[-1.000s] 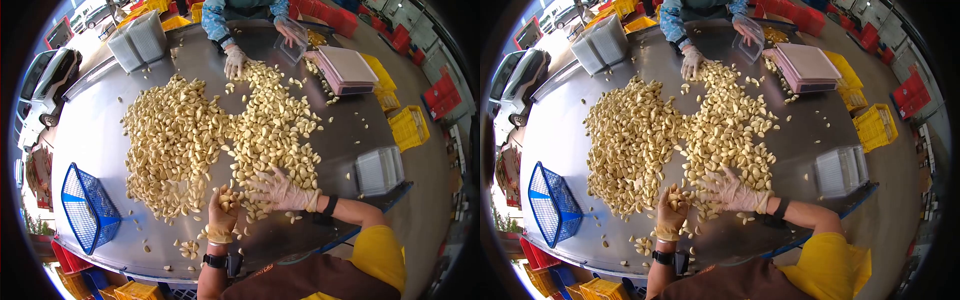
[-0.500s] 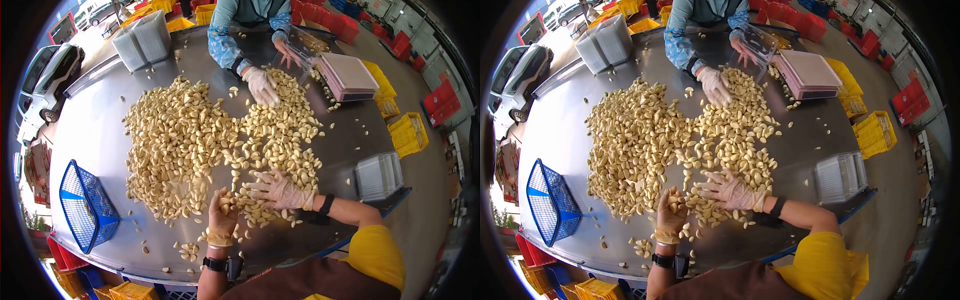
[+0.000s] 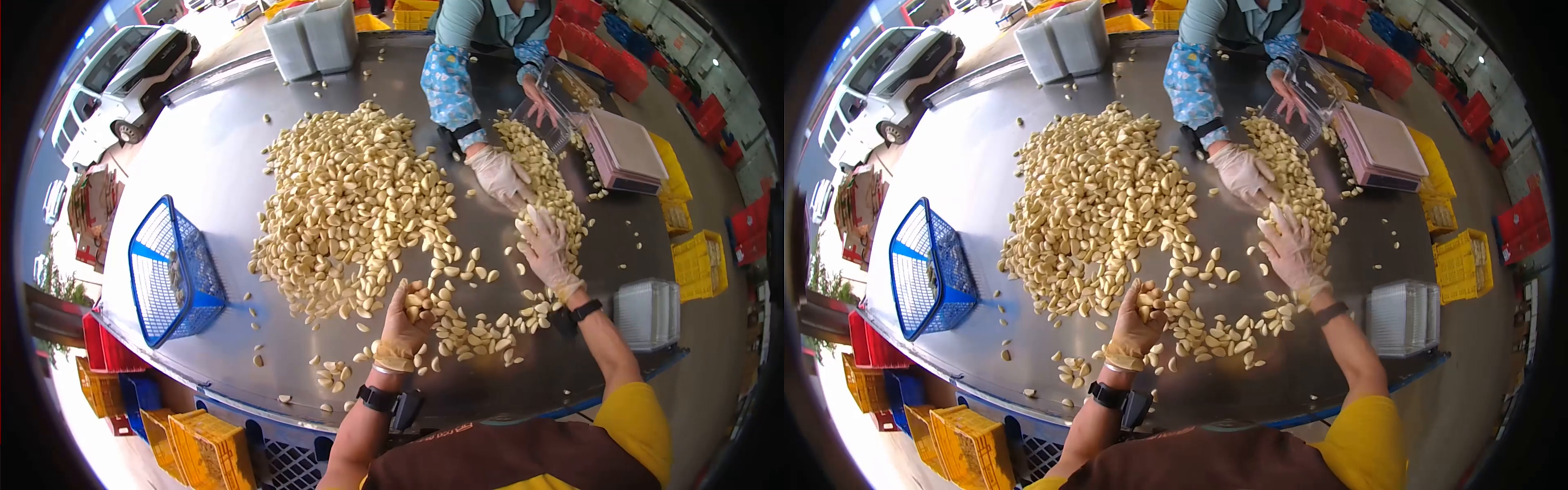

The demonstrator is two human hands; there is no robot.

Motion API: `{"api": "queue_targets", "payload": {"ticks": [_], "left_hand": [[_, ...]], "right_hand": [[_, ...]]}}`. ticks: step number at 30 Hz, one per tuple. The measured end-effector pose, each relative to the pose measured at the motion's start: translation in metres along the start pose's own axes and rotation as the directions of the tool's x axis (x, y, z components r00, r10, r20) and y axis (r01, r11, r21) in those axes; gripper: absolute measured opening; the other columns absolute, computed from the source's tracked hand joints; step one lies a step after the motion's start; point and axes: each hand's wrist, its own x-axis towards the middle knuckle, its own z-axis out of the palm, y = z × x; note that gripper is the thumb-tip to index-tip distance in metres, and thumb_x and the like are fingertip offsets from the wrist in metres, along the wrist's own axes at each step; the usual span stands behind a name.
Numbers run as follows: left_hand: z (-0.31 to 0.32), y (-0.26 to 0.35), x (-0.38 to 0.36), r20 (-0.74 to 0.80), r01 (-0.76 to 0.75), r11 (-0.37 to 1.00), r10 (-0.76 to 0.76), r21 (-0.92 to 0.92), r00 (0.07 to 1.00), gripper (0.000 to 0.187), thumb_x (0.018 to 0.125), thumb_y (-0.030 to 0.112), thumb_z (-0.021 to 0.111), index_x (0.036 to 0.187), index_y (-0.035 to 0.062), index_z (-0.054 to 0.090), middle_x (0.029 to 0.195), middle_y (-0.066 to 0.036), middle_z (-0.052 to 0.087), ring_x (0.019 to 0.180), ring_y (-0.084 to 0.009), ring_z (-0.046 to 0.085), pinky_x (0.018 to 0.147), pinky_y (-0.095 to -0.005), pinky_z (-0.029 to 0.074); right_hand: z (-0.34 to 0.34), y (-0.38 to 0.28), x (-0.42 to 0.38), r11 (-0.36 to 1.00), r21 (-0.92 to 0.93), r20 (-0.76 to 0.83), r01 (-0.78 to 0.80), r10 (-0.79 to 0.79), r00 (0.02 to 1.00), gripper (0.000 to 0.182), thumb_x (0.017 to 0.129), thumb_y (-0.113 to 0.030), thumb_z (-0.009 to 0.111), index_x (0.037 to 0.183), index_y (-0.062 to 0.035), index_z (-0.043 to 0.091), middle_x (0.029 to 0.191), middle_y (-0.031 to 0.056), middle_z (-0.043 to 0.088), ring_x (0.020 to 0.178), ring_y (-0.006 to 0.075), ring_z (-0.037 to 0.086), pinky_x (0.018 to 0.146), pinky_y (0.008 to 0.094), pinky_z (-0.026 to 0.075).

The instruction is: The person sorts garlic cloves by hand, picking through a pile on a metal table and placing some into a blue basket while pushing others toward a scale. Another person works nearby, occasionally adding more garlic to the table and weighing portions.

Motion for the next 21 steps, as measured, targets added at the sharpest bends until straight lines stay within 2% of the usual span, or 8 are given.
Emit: {"api": "queue_targets", "payload": {"ticks": [3, 6, 8, 11, 13, 16, 18, 21], "left_hand": [[-0.004, 0.003, 0.002, 0.006, -0.05, 0.999, 0.05, -0.008, 0.999, 0.029, 0.098, 0.036, 0.061, 0.105, 0.0075, 0.064, 0.092, -0.005, 0.068, 0.074, -0.0162, 0.062, 0.058, -0.0238, 0.047], [-0.005, 0.005, 0.004, 0.014, -0.076, 0.997, 0.077, -0.024, 0.997, 0.031, 0.098, 0.038, 0.062, 0.106, 0.0084, 0.065, 0.093, -0.005, 0.069, 0.074, -0.016, 0.063, 0.059, -0.024, 0.049], [-0.004, 0.005, 0.002, 0.077, -0.078, 0.996, 0.08, -0.036, 0.994, 0.029, 0.099, 0.034, 0.06, 0.108, 0.007, 0.065, 0.097, -0.005, 0.069, 0.08, -0.0175, 0.064, 0.061, -0.0249, 0.049], [0.003, 0.003, -0.001, 0.132, -0.067, 0.996, 0.074, -0.056, 0.988, 0.028, 0.098, 0.034, 0.063, 0.107, 0.0078, 0.065, 0.097, -0.004, 0.068, 0.081, -0.0179, 0.065, 0.061, -0.0243, 0.051], [0.005, 0.006, -0.006, 0.185, -0.013, 0.991, 0.038, -0.134, 0.982, 0.025, 0.098, 0.032, 0.063, 0.106, 0.0084, 0.065, 0.094, -0.004, 0.067, 0.079, -0.0178, 0.064, 0.059, -0.0237, 0.05], [0.017, 0.029, -0.037, 0.237, 0.09, 0.989, -0.06, -0.116, 0.97, 0.026, 0.099, 0.033, 0.061, 0.106, 0.0077, 0.064, 0.093, -0.004, 0.067, 0.075, -0.0159, 0.062, 0.052, -0.0226, 0.046], [0.023, 0.072, -0.066, 0.35, 0.0, 0.998, 0.021, -0.061, 0.937, 0.026, 0.1, 0.033, 0.06, 0.104, 0.008, 0.064, 0.091, -0.004, 0.066, 0.074, -0.0141, 0.061, 0.05, -0.0202, 0.043], [0.035, 0.162, -0.12, 0.3, -0.314, 0.948, 0.284, 0.057, 0.911, 0.029, 0.099, 0.036, 0.061, 0.109, 0.009, 0.06, 0.095, -0.003, 0.066, 0.075, -0.0109, 0.062, 0.053, -0.0178, 0.044]], "right_hand": [[-0.044, -0.084, -0.04, 0.958, 0.274, 0.089, 0.087, -0.115, 0.989, 0.064, 0.093, -0.043, 0.06, 0.149, -0.0157, 0.043, 0.158, 0.0129, 0.032, 0.147, 0.0323, 0.027, 0.118, 0.0519, 0.017], [-0.06, -0.145, -0.073, 0.755, 0.405, 0.292, 0.515, -0.641, 0.71, 0.058, 0.095, -0.057, 0.051, 0.146, -0.0321, 0.046, 0.159, 0.0037, 0.034, 0.15, 0.0246, 0.025, 0.118, 0.0547, 0.008], [-0.032, -0.137, -0.08, 0.653, 0.432, 0.249, 0.622, -0.749, 0.614, 0.05, 0.098, -0.054, 0.047, 0.145, -0.0383, 0.045, 0.158, 0.0011, 0.036, 0.148, 0.0239, 0.029, 0.118, 0.0558, 0.01], [-0.023, -0.106, -0.037, 0.862, 0.051, 0.207, 0.504, -0.503, 0.839, 0.052, 0.095, -0.049, 0.054, 0.143, -0.0327, 0.047, 0.154, 0.0037, 0.04, 0.143, 0.0282, 0.035, 0.113, 0.0585, 0.019], [-0.04, -0.115, 0.0, 0.931, 0.135, 0.006, 0.339, -0.343, 0.939, 0.048, 0.089, -0.037, 0.066, 0.133, -0.0182, 0.057, 0.145, 0.0061, 0.049, 0.132, 0.0306, 0.043, 0.109, 0.052, 0.029], [-0.012, -0.161, 0.052, 0.863, 0.323, -0.24, 0.388, -0.322, 0.916, 0.034, 0.088, -0.026, 0.068, 0.119, -0.0132, 0.063, 0.118, 0.0014, 0.063, 0.108, 0.0246, 0.057, 0.099, 0.0416, 0.041], [-0.007, -0.222, 0.092, 0.819, 0.293, -0.258, 0.494, -0.43, 0.866, 0.028, 0.086, -0.02, 0.067, 0.113, -0.0145, 0.063, 0.101, 0.002, 0.064, 0.095, 0.0232, 0.061, 0.087, 0.0415, 0.047], [0.028, -0.305, 0.133, 0.924, 0.116, -0.131, 0.365, -0.35, 0.927, 0.019, 0.086, -0.021, 0.065, 0.103, -0.0127, 0.067, 0.093, 0.0075, 0.061, 0.092, 0.0274, 0.06, 0.082, 0.0432, 0.048]]}}
